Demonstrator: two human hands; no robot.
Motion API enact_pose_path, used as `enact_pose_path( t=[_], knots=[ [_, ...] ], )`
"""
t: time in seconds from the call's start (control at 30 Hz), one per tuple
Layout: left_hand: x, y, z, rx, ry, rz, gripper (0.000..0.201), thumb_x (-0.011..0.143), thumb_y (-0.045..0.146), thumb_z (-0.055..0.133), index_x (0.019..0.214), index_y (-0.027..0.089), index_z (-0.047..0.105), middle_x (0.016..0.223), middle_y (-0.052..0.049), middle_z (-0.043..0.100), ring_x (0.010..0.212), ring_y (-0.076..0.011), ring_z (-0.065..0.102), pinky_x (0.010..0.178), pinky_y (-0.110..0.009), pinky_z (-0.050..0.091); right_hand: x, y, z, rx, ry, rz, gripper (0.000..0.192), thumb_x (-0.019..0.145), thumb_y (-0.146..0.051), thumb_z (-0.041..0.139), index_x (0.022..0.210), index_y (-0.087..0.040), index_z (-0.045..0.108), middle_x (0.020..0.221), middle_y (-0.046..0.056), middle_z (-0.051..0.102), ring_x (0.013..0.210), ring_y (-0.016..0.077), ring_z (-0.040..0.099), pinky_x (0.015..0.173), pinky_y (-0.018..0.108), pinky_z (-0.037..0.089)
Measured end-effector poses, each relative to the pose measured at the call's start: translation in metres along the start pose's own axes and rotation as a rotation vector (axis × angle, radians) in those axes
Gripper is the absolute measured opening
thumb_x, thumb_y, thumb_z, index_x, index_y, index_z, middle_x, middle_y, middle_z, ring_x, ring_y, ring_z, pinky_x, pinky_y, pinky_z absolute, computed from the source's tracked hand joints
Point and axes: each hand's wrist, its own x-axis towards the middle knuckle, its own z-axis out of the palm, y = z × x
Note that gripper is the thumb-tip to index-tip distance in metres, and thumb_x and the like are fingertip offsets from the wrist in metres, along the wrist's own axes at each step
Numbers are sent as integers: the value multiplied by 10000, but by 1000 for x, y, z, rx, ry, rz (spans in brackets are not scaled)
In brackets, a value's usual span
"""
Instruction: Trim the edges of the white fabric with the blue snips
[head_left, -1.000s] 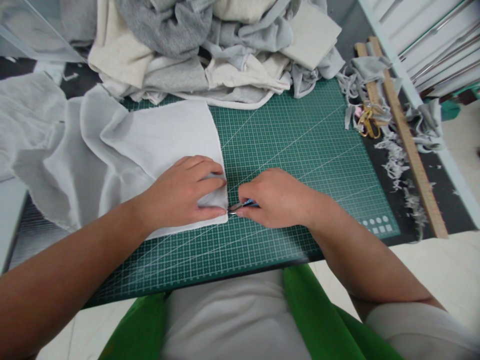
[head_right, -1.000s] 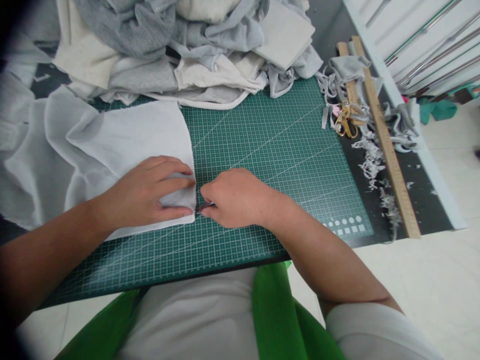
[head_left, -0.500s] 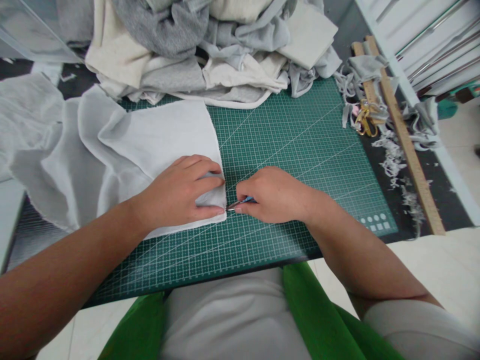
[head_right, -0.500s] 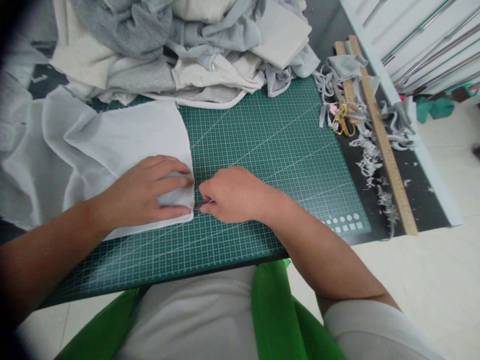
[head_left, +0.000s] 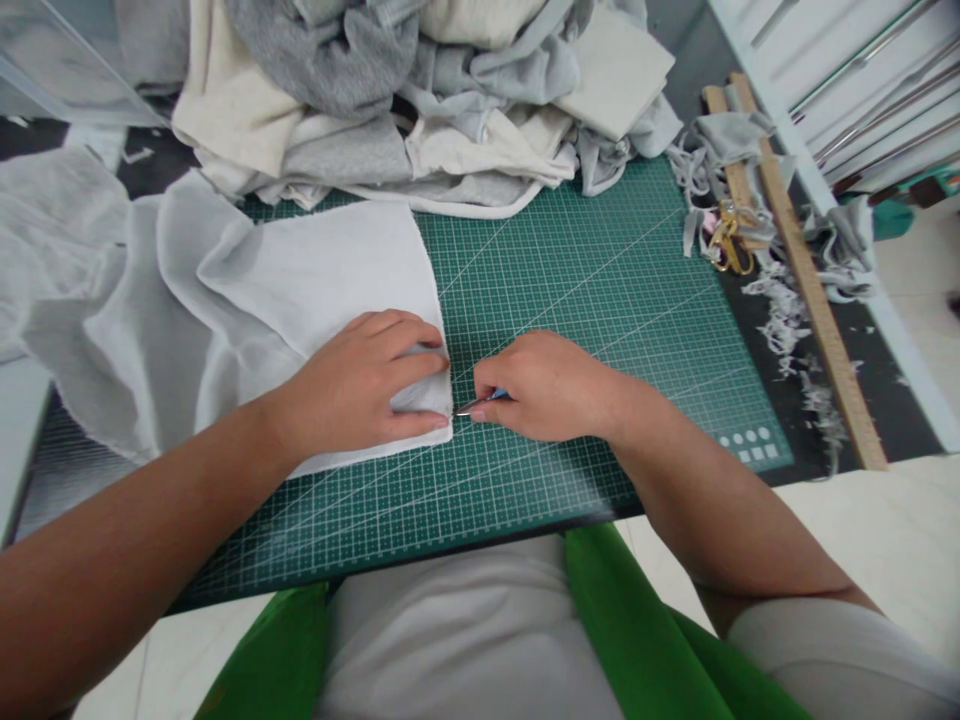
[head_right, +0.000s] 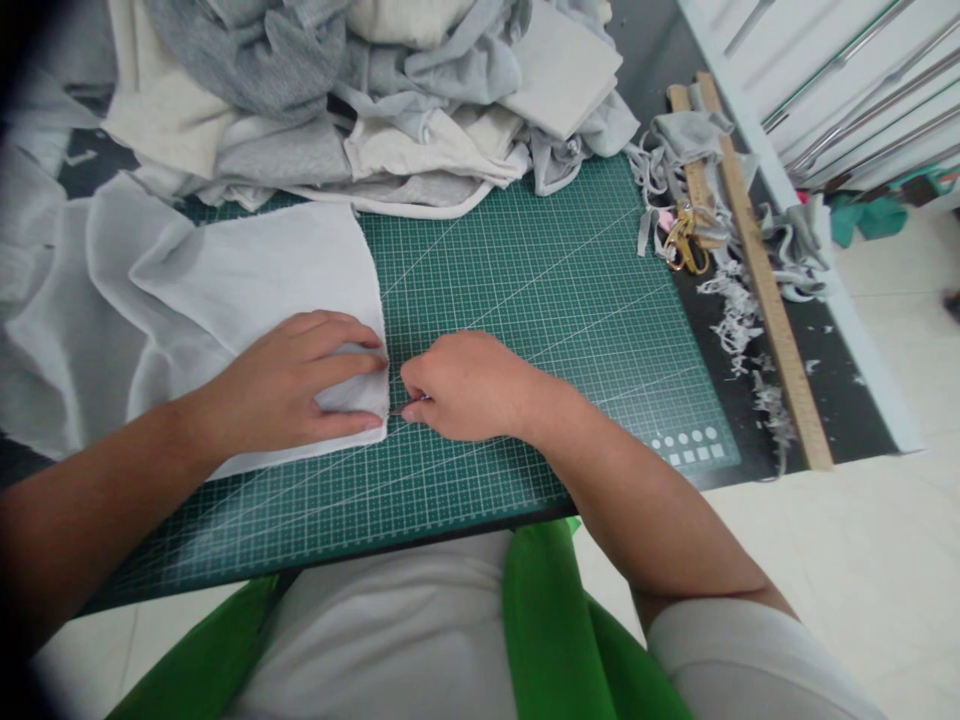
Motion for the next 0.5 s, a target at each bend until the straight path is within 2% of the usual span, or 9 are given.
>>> enact_pose_path(
  t=[0.2,0.5],
  knots=[
    [0,0,0,-21,-1,-17,471,872,577,712,1153,198,703,1266,-112,655,1195,-333,608,1034,-513,490,0,5,0,85,18,3,211,920,-379,662,844,-205,754,728,1,699,690,152,573,636,288,292],
    [0,1,-1,-12,-9,-15,511,885,613,689,1162,183,697,1272,-124,652,1199,-335,601,1042,-510,482,-2,1,-1,54,7,-14,240,919,-406,645,851,-205,758,734,18,701,679,160,567,625,293,286]
  ],
)
